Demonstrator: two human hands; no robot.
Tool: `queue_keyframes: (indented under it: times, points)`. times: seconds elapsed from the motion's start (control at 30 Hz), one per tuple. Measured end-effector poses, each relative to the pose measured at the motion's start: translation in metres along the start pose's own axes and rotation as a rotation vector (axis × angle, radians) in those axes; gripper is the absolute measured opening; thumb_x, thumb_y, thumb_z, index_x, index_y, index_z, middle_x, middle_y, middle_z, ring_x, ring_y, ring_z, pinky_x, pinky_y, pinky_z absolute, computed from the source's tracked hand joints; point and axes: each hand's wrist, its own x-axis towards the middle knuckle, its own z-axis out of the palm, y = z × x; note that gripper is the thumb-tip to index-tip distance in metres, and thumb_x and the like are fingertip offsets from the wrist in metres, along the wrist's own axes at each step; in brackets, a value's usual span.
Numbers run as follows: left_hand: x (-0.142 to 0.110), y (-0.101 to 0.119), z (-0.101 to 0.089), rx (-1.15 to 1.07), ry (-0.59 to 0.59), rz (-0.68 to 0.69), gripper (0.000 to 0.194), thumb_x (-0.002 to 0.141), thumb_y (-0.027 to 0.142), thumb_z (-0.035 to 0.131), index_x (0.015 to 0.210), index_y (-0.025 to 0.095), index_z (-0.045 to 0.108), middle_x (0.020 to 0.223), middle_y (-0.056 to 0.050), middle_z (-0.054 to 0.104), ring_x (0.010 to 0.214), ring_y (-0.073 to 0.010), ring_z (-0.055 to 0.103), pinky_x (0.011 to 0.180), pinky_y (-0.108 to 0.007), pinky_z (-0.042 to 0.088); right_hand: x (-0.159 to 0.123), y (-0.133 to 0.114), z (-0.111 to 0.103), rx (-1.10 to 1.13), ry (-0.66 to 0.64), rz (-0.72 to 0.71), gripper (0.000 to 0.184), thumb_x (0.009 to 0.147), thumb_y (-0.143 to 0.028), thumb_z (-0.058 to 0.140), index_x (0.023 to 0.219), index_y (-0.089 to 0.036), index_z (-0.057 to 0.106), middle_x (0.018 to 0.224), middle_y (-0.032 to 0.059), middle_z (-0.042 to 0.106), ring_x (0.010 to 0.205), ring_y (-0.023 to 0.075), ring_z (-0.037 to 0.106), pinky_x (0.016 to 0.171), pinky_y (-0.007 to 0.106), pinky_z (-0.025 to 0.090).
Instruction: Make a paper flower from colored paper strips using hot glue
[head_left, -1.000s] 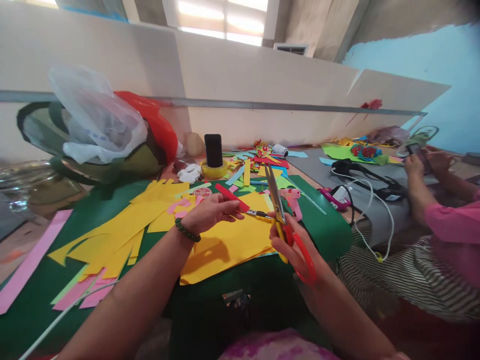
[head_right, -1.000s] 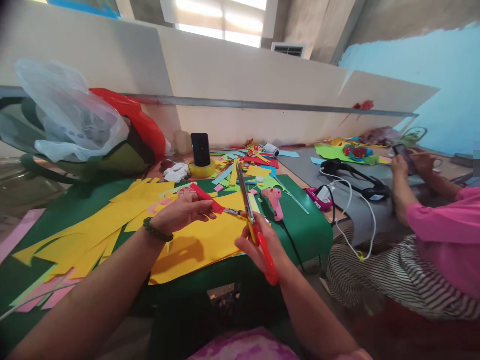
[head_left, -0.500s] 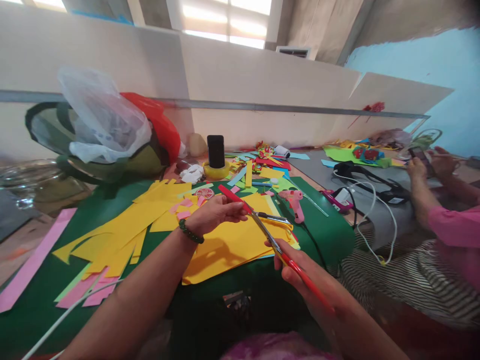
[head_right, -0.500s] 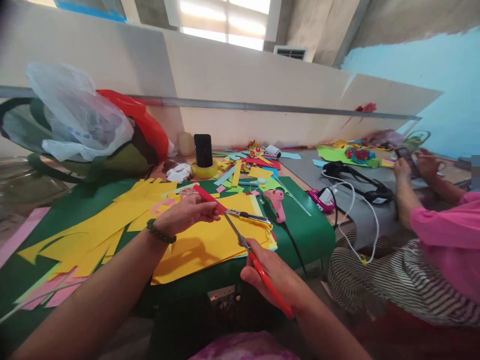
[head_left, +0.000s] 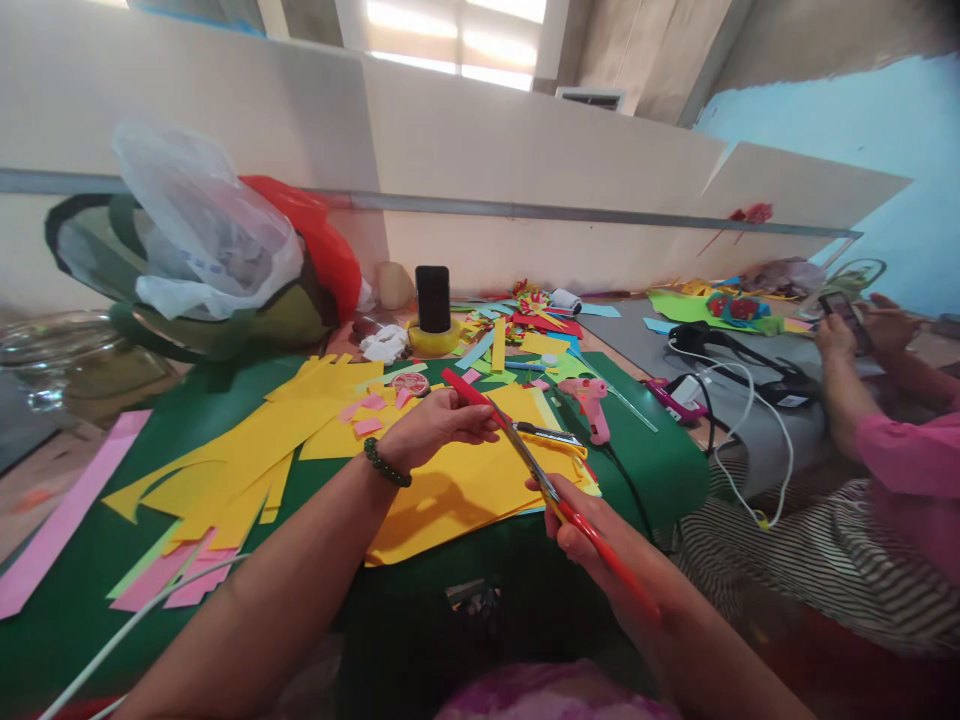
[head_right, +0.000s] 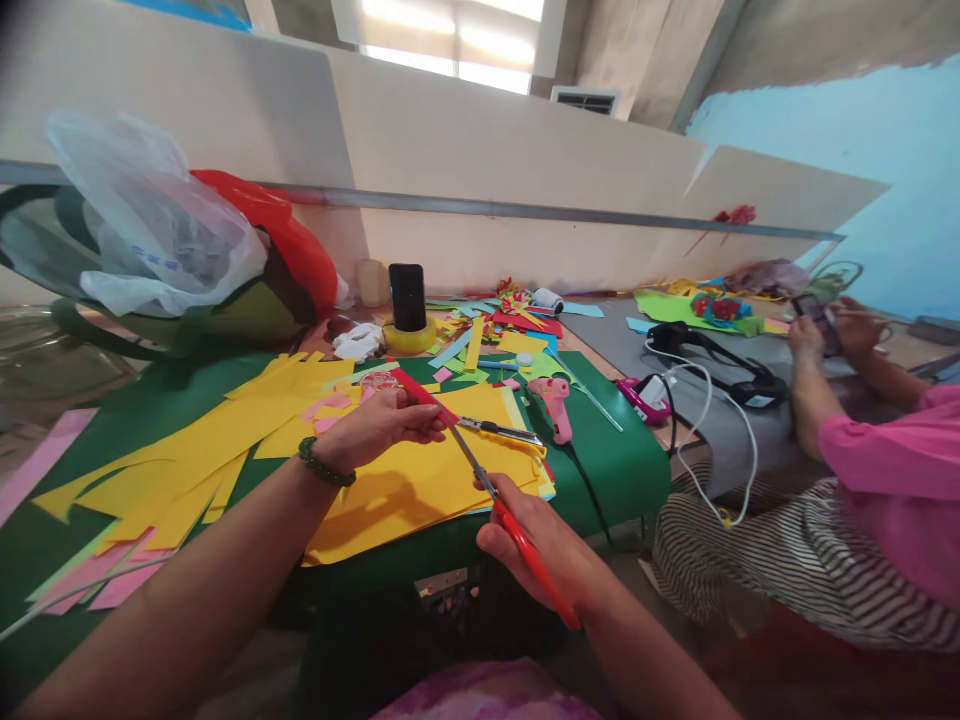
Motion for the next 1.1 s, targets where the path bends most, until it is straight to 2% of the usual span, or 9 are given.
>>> queue_keyframes:
  times: [0.4,0.57,0.83,1.1]
  points:
    - [0.0011,-0.0012,0.0007,-0.004,0.011,0.001,0.042,0.059,0.050,0.086,0.075,0.013,0.074,0.076,-0.009,0.075,0.071,-0.0174,0.070,0.071,-0.028,0.053,0.0013,0.0019,0.0027,0.032,0.019,0.038,0.091,0.078,-0.090,0.027,0.125,-0.015,0.051,0.070,-0.0007,0.050,0.056,0.0121,0.041,0.048,0.024,0.032]
    - [-0.0002,-0.0001,-0.0007,-0.011,-0.038,0.014,0.041,0.061,0.049,0.086,0.080,0.013,0.076,0.079,-0.009,0.076,0.075,-0.0176,0.071,0.072,-0.027,0.053,0.0014,0.0023,0.0030,0.014,0.037,0.077,0.095,0.077,-0.091,0.025,0.125,-0.014,0.052,0.072,0.0005,0.051,0.055,0.0123,0.040,0.047,0.024,0.032]
    - [-0.0003,-0.0017,-0.0028,-0.002,-0.078,0.012,0.037,0.067,0.044,0.083,0.085,0.013,0.076,0.084,-0.012,0.077,0.080,-0.0201,0.071,0.079,-0.031,0.054,0.0012,0.0069,0.0033,-0.025,0.053,0.052,0.091,0.078,-0.090,0.025,0.123,-0.015,0.054,0.070,-0.0001,0.052,0.057,0.0128,0.042,0.050,0.024,0.031]
    - [-0.0008,-0.0019,-0.0032,0.002,-0.069,-0.004,0.036,0.068,0.045,0.082,0.085,0.014,0.077,0.087,-0.012,0.077,0.082,-0.0212,0.072,0.079,-0.031,0.054,0.0002,0.0066,0.0039,-0.117,0.113,0.032,0.085,0.084,-0.085,0.023,0.120,-0.016,0.057,0.069,-0.0009,0.052,0.059,0.0140,0.045,0.058,0.027,0.037]
